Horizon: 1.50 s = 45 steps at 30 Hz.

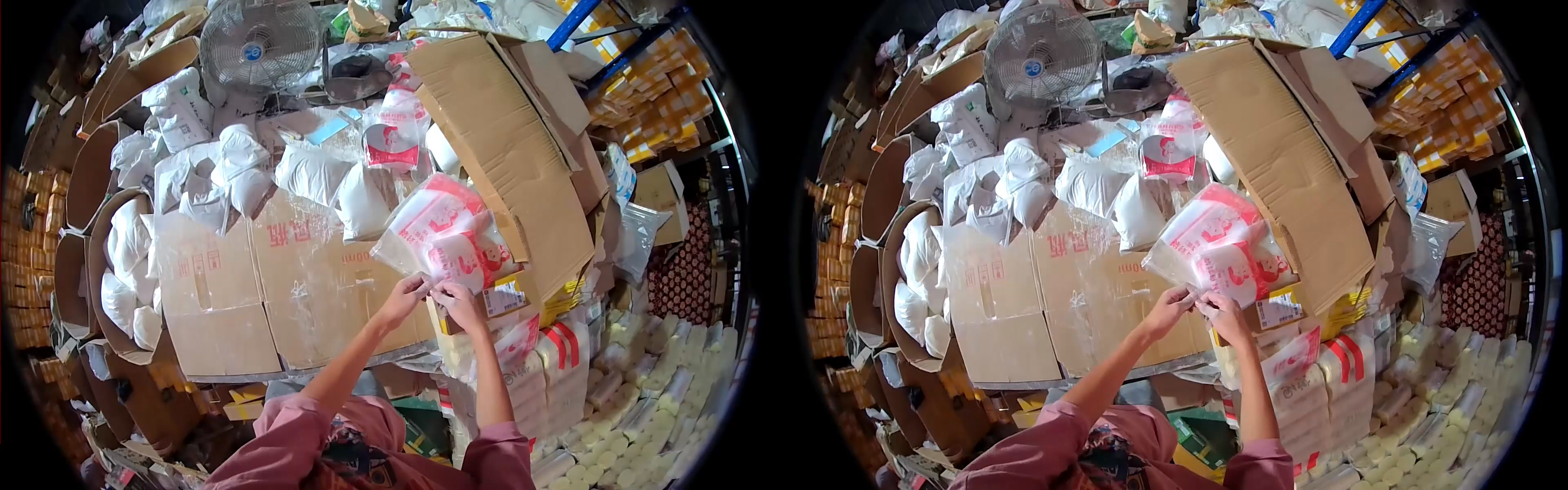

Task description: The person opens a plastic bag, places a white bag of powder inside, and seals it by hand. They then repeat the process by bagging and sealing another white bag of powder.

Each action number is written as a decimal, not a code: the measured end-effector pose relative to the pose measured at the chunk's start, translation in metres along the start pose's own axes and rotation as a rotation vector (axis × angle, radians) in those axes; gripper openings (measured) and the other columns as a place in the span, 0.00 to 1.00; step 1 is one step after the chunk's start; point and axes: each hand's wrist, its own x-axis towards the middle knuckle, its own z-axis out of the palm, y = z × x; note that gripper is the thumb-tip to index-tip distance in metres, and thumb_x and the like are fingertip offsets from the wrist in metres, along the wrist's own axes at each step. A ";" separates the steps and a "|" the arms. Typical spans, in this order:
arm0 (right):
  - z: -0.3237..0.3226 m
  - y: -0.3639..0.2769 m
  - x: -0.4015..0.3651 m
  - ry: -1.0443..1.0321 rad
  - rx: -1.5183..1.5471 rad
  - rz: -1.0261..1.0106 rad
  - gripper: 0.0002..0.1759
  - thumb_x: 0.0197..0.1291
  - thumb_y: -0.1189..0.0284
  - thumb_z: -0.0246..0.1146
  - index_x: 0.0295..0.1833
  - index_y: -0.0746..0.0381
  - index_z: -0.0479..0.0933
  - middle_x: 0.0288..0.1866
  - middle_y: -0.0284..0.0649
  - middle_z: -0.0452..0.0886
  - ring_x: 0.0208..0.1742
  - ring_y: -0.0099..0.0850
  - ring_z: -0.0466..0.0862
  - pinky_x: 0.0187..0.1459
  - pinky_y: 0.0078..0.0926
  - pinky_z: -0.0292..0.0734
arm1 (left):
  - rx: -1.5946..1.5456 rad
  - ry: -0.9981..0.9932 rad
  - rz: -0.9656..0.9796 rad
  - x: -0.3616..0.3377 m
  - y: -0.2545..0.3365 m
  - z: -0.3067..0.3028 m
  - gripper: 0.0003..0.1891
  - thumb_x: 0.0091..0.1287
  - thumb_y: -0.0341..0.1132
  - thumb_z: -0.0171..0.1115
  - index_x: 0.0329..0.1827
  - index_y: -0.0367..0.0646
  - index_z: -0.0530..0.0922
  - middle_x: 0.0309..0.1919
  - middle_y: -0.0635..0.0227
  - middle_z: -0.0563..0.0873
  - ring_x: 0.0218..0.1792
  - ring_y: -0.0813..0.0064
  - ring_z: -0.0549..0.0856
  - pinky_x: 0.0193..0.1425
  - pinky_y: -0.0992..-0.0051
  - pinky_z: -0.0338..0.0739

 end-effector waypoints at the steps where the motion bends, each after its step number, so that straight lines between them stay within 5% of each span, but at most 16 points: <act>1: -0.004 -0.013 -0.003 -0.026 0.122 0.011 0.10 0.66 0.71 0.60 0.34 0.65 0.76 0.25 0.35 0.77 0.27 0.20 0.76 0.31 0.22 0.72 | -0.062 -0.030 0.020 -0.001 0.009 0.003 0.10 0.77 0.36 0.51 0.41 0.40 0.77 0.35 0.74 0.81 0.39 0.82 0.78 0.48 0.76 0.73; 2: -0.007 -0.026 -0.009 -0.056 0.263 0.092 0.10 0.68 0.70 0.59 0.34 0.63 0.77 0.25 0.29 0.76 0.27 0.17 0.75 0.30 0.18 0.71 | -0.122 -0.061 0.039 -0.002 0.018 0.005 0.10 0.77 0.36 0.50 0.42 0.40 0.76 0.35 0.73 0.81 0.40 0.81 0.79 0.49 0.75 0.74; 6: -0.003 -0.049 -0.019 0.044 0.348 -0.071 0.12 0.68 0.70 0.57 0.32 0.65 0.74 0.24 0.33 0.76 0.27 0.19 0.77 0.29 0.22 0.73 | -0.047 -0.097 0.066 -0.004 0.056 0.015 0.10 0.77 0.36 0.51 0.40 0.40 0.76 0.34 0.74 0.80 0.38 0.83 0.75 0.47 0.78 0.72; 9: 0.016 -0.076 -0.028 0.209 -0.046 -0.108 0.14 0.68 0.71 0.56 0.30 0.68 0.72 0.24 0.43 0.77 0.26 0.32 0.80 0.31 0.31 0.75 | 0.123 -0.050 0.073 -0.015 0.077 0.017 0.10 0.77 0.35 0.51 0.40 0.39 0.75 0.34 0.74 0.79 0.38 0.83 0.76 0.46 0.77 0.72; 10: 0.022 -0.068 -0.024 0.257 -0.198 -0.232 0.12 0.66 0.73 0.57 0.33 0.70 0.71 0.27 0.56 0.77 0.28 0.51 0.79 0.34 0.42 0.75 | 0.219 -0.007 0.112 -0.019 0.081 0.016 0.10 0.77 0.35 0.51 0.40 0.38 0.75 0.33 0.74 0.79 0.38 0.83 0.76 0.46 0.77 0.72; 13: 0.039 -0.066 -0.021 0.320 -0.351 -0.464 0.08 0.64 0.75 0.59 0.38 0.70 0.70 0.32 0.60 0.78 0.35 0.60 0.78 0.38 0.49 0.74 | 0.294 0.067 0.144 -0.033 0.090 0.012 0.08 0.76 0.33 0.52 0.41 0.36 0.75 0.33 0.75 0.78 0.38 0.84 0.74 0.45 0.78 0.71; 14: 0.044 -0.069 -0.025 0.329 -0.422 -0.382 0.08 0.66 0.75 0.56 0.46 0.69 0.71 0.35 0.59 0.79 0.40 0.60 0.78 0.41 0.47 0.74 | 0.355 0.078 0.145 -0.036 0.089 0.008 0.08 0.75 0.32 0.52 0.42 0.36 0.75 0.33 0.75 0.78 0.39 0.84 0.74 0.45 0.79 0.71; 18: 0.047 -0.065 -0.029 0.252 -0.283 -0.514 0.13 0.60 0.78 0.59 0.50 0.70 0.71 0.36 0.60 0.79 0.41 0.59 0.79 0.40 0.47 0.74 | 0.477 0.090 0.248 -0.048 0.093 0.007 0.07 0.72 0.30 0.54 0.43 0.34 0.74 0.31 0.68 0.78 0.34 0.82 0.73 0.40 0.76 0.72; 24: 0.077 -0.061 -0.074 0.211 -0.191 -0.478 0.21 0.53 0.79 0.62 0.54 0.69 0.71 0.39 0.60 0.80 0.43 0.60 0.79 0.41 0.48 0.75 | 0.605 0.017 0.037 -0.107 0.111 0.009 0.08 0.73 0.32 0.54 0.41 0.35 0.75 0.30 0.72 0.80 0.34 0.84 0.76 0.41 0.77 0.74; 29: 0.149 0.006 -0.081 0.097 -0.119 -0.462 0.07 0.62 0.75 0.60 0.44 0.67 0.74 0.30 0.55 0.81 0.33 0.55 0.82 0.33 0.46 0.77 | 0.668 -0.041 -0.273 -0.146 0.055 -0.045 0.14 0.73 0.37 0.53 0.38 0.31 0.79 0.29 0.62 0.85 0.31 0.78 0.80 0.39 0.72 0.76; 33: 0.217 0.071 -0.081 0.121 0.037 -0.407 0.06 0.64 0.73 0.59 0.39 0.66 0.75 0.28 0.55 0.81 0.32 0.54 0.82 0.32 0.46 0.77 | 0.871 0.089 -0.309 -0.164 -0.028 -0.089 0.17 0.72 0.39 0.52 0.35 0.32 0.81 0.25 0.53 0.83 0.26 0.71 0.80 0.36 0.67 0.76; 37: 0.248 0.098 -0.097 0.266 -0.049 -0.238 0.09 0.65 0.71 0.58 0.35 0.67 0.72 0.27 0.58 0.79 0.32 0.56 0.81 0.31 0.48 0.75 | 0.898 0.136 -0.195 -0.189 -0.058 -0.096 0.21 0.71 0.43 0.53 0.30 0.30 0.79 0.19 0.58 0.80 0.22 0.71 0.81 0.29 0.66 0.73; 42: 0.229 0.094 -0.101 0.499 -0.168 -0.108 0.11 0.65 0.71 0.57 0.32 0.67 0.67 0.26 0.59 0.76 0.31 0.59 0.79 0.30 0.51 0.72 | 0.686 0.342 -0.405 -0.227 -0.095 -0.145 0.21 0.68 0.43 0.52 0.26 0.33 0.80 0.19 0.63 0.83 0.23 0.74 0.82 0.31 0.68 0.76; 45: 0.212 0.099 -0.102 0.363 -0.231 -0.180 0.12 0.65 0.71 0.58 0.32 0.67 0.67 0.28 0.58 0.77 0.32 0.58 0.80 0.32 0.51 0.74 | 0.965 0.280 -0.358 -0.245 -0.069 -0.150 0.18 0.65 0.40 0.55 0.28 0.31 0.78 0.20 0.44 0.79 0.24 0.51 0.83 0.32 0.59 0.75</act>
